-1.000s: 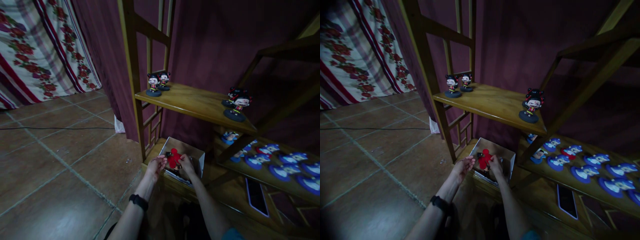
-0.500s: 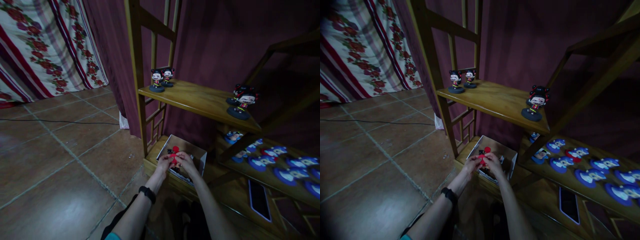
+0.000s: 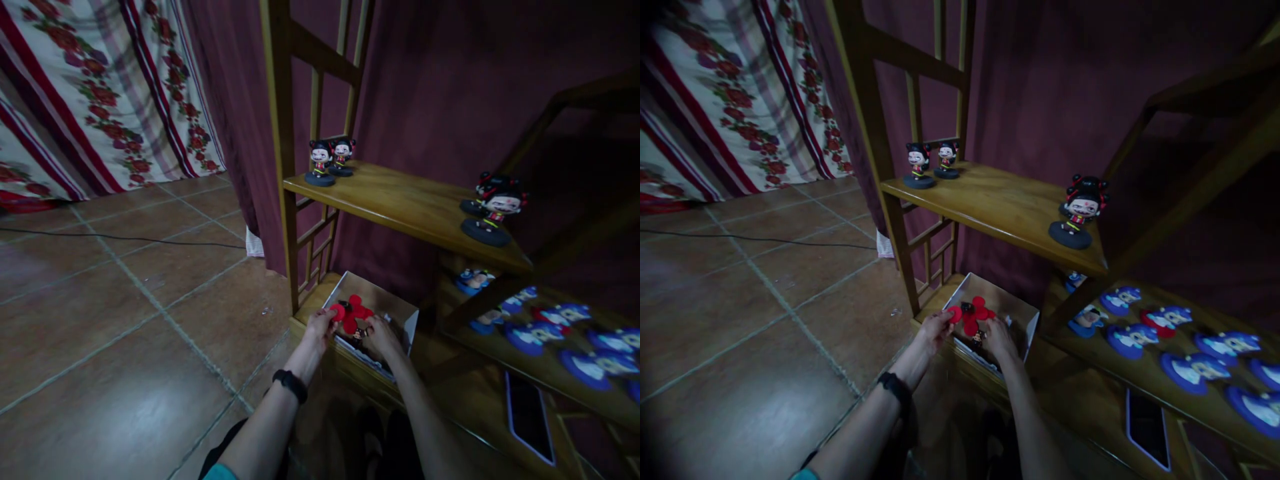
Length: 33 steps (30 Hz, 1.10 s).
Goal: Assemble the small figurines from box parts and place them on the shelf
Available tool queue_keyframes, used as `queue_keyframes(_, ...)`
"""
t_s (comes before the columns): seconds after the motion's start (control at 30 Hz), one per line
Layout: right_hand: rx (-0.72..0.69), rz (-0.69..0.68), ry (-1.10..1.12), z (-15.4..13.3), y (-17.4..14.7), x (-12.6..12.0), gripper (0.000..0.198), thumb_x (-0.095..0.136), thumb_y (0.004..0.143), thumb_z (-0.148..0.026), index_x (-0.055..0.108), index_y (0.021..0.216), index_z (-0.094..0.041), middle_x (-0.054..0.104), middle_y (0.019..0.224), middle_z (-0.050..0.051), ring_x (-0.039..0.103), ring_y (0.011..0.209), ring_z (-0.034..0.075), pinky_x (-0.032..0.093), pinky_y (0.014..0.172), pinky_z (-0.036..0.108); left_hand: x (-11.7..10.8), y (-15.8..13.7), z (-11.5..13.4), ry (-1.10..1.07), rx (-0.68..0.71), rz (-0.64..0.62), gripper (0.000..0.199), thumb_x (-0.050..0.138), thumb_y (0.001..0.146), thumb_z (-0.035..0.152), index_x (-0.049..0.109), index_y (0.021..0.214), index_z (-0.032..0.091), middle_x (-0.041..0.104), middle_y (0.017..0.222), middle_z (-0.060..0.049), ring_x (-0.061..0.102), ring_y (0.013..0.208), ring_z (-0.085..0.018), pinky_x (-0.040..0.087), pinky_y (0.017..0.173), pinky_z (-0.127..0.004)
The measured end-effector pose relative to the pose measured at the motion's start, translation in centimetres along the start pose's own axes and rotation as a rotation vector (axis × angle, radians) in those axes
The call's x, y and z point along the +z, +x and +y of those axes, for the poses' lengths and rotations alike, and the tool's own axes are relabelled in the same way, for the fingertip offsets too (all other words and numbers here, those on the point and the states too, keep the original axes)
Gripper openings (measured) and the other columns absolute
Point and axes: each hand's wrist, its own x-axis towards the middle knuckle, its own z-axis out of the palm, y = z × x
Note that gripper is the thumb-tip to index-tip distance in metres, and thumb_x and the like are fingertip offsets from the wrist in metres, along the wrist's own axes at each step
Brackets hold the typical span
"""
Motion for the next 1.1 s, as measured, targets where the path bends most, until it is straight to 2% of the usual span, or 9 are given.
queue_keyframes(0.1, -0.095, -0.073, -0.086, 0.0, -0.4, 1.2, 0.029, 0.048, 0.068, -0.009, 0.062, 0.091, -0.021, 0.058, 0.103, 0.008, 0.048, 0.102, 0.021, 0.032, 0.087, 0.029, 0.0, -0.1, -0.1, -0.001, 0.020, 0.020, 0.011, 0.060, 0.061, 0.004, 0.054, 0.065, 0.012, 0.057, 0.052, 0.000, 0.049, 0.040, -0.005, 0.038, 0.039, -0.015)
queue_keyframes(0.2, -0.107, -0.047, -0.124, 0.2, -0.5, 1.8, 0.031, 0.047, 0.069, -0.010, 0.062, 0.093, -0.023, 0.057, 0.101, 0.009, 0.047, 0.101, 0.022, 0.030, 0.088, 0.032, -0.2, 0.0, -0.2, 0.015, 0.045, 0.018, 0.010, 0.060, 0.059, 0.004, 0.055, 0.064, 0.011, 0.055, 0.050, 0.001, 0.047, 0.039, -0.005, 0.036, 0.037, -0.015)
queue_keyframes(0.3, -0.099, 0.009, -0.028, 0.4, -0.1, 1.6, 0.028, 0.046, 0.070, -0.012, 0.063, 0.090, -0.023, 0.058, 0.099, 0.008, 0.049, 0.098, 0.022, 0.031, 0.088, 0.033, -0.5, 0.1, -0.1, 0.041, 0.055, 0.030, 0.009, 0.058, 0.060, 0.004, 0.056, 0.065, 0.011, 0.055, 0.050, 0.000, 0.046, 0.038, -0.005, 0.033, 0.035, -0.015)
queue_keyframes(0.43, 0.010, 0.100, 0.353, -0.1, 0.4, 0.3, 0.025, 0.043, 0.073, -0.018, 0.062, 0.089, -0.022, 0.059, 0.094, 0.007, 0.053, 0.093, 0.021, 0.039, 0.083, 0.033, -0.6, 0.0, -0.2, 0.028, 0.018, 0.039, 0.014, 0.059, 0.059, 0.003, 0.057, 0.071, 0.011, 0.059, 0.057, -0.002, 0.052, 0.044, -0.008, 0.040, 0.040, -0.017)
queue_keyframes(0.57, 0.066, 0.019, 0.909, -2.0, -0.2, -1.3, 0.032, 0.047, 0.074, -0.036, 0.054, 0.103, -0.024, 0.058, 0.102, 0.005, 0.056, 0.087, 0.019, 0.049, 0.065, 0.031, -0.3, -0.3, -0.2, -0.036, -0.019, -0.048, 0.017, 0.057, 0.063, 0.002, 0.056, 0.077, 0.010, 0.062, 0.068, -0.006, 0.059, 0.057, -0.012, 0.051, 0.054, -0.025)
queue_keyframes(0.67, 0.024, 0.019, 1.083, -3.8, -1.1, -2.2, 0.034, 0.058, 0.068, -0.040, 0.055, 0.097, -0.022, 0.059, 0.096, 0.004, 0.057, 0.081, 0.017, 0.049, 0.059, 0.026, 0.0, -0.4, -0.3, -0.053, -0.032, -0.086, 0.017, 0.054, 0.065, 0.000, 0.056, 0.078, 0.010, 0.063, 0.070, -0.007, 0.060, 0.060, -0.013, 0.053, 0.060, -0.028)
queue_keyframes(0.77, 0.057, -0.014, 1.134, -4.7, -1.5, -2.6, 0.032, 0.057, 0.068, -0.044, 0.058, 0.088, -0.020, 0.060, 0.080, 0.002, 0.055, 0.061, 0.012, 0.048, 0.052, 0.023, 0.4, -0.7, -0.4, -0.056, -0.045, -0.105, 0.017, 0.052, 0.067, -0.001, 0.056, 0.079, 0.010, 0.062, 0.070, -0.007, 0.060, 0.060, -0.012, 0.054, 0.063, -0.028)
queue_keyframes(0.83, 0.097, -0.014, 1.132, -4.7, -1.3, -2.6, 0.034, 0.055, 0.068, -0.048, 0.059, 0.086, -0.019, 0.060, 0.074, 0.001, 0.053, 0.055, 0.011, 0.046, 0.048, 0.023, 0.7, -1.0, -0.3, -0.060, -0.056, -0.132, 0.017, 0.053, 0.068, -0.001, 0.057, 0.079, 0.011, 0.063, 0.072, -0.007, 0.061, 0.062, -0.012, 0.054, 0.065, -0.028)
queue_keyframes(1.1, 0.177, 0.038, 1.144, -3.9, -0.6, -2.3, 0.033, 0.058, 0.066, -0.045, 0.064, 0.083, -0.018, 0.063, 0.077, 0.003, 0.057, 0.063, 0.013, 0.048, 0.053, 0.024, 1.4, -1.3, -0.4, -0.062, -0.102, -0.257, 0.016, 0.053, 0.068, 0.001, 0.059, 0.081, 0.009, 0.065, 0.077, -0.010, 0.063, 0.067, -0.014, 0.053, 0.071, -0.031)
